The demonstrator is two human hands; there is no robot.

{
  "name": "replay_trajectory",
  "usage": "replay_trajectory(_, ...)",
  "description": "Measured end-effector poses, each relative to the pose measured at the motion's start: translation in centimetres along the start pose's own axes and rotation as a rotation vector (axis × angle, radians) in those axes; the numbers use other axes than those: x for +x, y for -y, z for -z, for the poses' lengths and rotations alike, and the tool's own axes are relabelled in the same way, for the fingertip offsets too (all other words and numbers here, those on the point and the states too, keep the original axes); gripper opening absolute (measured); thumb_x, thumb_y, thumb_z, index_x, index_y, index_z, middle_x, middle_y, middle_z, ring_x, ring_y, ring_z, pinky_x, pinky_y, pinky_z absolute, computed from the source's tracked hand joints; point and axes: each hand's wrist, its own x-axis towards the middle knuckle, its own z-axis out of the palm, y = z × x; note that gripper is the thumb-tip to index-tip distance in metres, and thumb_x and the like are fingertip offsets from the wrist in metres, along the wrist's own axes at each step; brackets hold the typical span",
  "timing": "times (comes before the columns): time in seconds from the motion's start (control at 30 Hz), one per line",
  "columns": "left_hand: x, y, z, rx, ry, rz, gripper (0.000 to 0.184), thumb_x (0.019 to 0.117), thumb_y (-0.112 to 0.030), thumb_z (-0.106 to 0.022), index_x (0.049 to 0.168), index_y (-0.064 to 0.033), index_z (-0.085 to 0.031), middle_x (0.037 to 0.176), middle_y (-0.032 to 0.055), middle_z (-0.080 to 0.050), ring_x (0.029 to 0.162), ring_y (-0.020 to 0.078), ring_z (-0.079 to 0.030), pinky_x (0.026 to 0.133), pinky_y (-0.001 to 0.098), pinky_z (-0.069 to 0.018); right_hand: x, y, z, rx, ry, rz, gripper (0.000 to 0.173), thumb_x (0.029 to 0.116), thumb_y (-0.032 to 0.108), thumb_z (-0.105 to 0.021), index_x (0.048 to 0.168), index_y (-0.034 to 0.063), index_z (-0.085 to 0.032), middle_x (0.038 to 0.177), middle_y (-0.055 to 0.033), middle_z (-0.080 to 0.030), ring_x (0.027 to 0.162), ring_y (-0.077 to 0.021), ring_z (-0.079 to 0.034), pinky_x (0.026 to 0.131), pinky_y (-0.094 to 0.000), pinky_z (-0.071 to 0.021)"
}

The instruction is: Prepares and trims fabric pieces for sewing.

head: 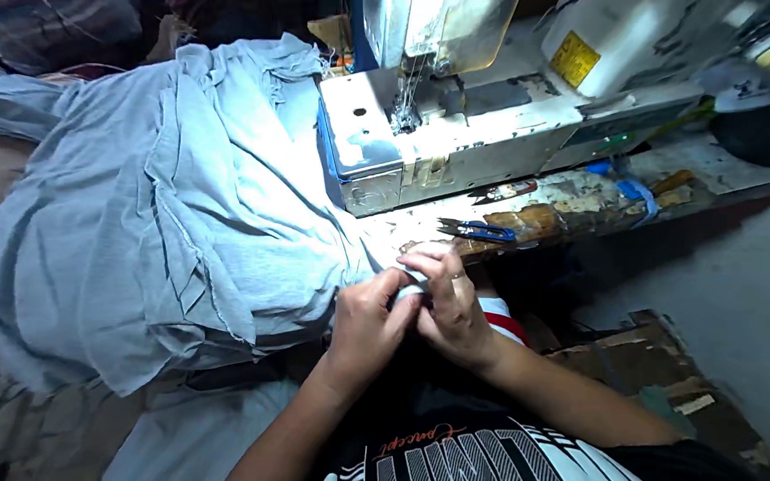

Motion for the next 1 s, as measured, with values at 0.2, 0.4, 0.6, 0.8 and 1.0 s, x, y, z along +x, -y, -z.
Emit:
replay_trajectory(0.2,0.0,-1.5,1.3,-0.297,0.08,0.13,0.017,0.0988,-0.014,-0.064,0.091,-0.002,-0.072,0.073,-0.0053,-0.065,0.065,-0.0069,-0.056,0.061,0.0104,-0.0467,-1.7,-3.7,3.0,-0.105,-0.017,-0.209,0.03,0.0828,-0.003,-0.057,0.109,0.0005,-0.073,0.107,-0.0172,-0.068,0.094,-0.0199,-0.067,0.084,-0.0284,-0.0566)
replay_trajectory(0.4,2.1,-2.3,1.4,-1.044,0.137,0.538,0.02,0.1021,-0.006,-0.053,0.101,-0.0074,-0.073,0.091,-0.0009,-0.073,0.082,0.0045,-0.069,0.078,0.0235,-0.0577,-1.9,-3.6,3.1,-0.054,-0.063,-0.206,0.025,0.0879,0.003,-0.064,0.112,0.0007,-0.072,0.105,-0.0158,-0.068,0.097,-0.0157,-0.067,0.088,-0.0225,-0.0548)
replay_trajectory(0.6,4.5,-3.7,3.6,-1.342,-0.264,0.802,0.032,0.109,-0.014,-0.035,0.107,-0.0036,-0.066,0.1,0.0165,-0.074,0.097,0.0286,-0.074,0.094,0.0456,-0.0598,-1.2,-4.4,3.2,0.168,-0.085,-0.29,0.028,0.0799,0.003,-0.068,0.107,-0.0038,-0.069,0.1,-0.0118,-0.066,0.087,-0.0062,-0.063,0.08,-0.0149,-0.0528)
replay_trajectory(0.8,4.0,-2.0,2.3,-1.433,-0.129,0.765,0.019,0.1005,-0.009,-0.055,0.097,-0.0036,-0.072,0.09,0.0109,-0.074,0.084,0.0161,-0.074,0.083,0.0321,-0.0617,0.7,-5.2,2.6,0.281,-0.144,-0.363,0.02,0.0978,0.016,-0.063,0.096,0.0011,-0.076,0.09,-0.0028,-0.073,0.083,0.0036,-0.065,0.077,-0.0113,-0.0523)
replay_trajectory(1.0,4.6,-1.3,3.5,-1.479,-0.188,0.664,0.016,0.0987,-0.014,-0.063,0.106,-0.0037,-0.073,0.103,0.015,-0.074,0.099,0.0239,-0.074,0.094,0.0407,-0.0594,1.2,-6.7,2.9,-0.008,-0.081,-0.306,0.02,0.0922,0.01,-0.062,0.1,0.004,-0.079,0.091,-0.0097,-0.07,0.08,-0.0042,-0.063,0.074,-0.0123,-0.0506)
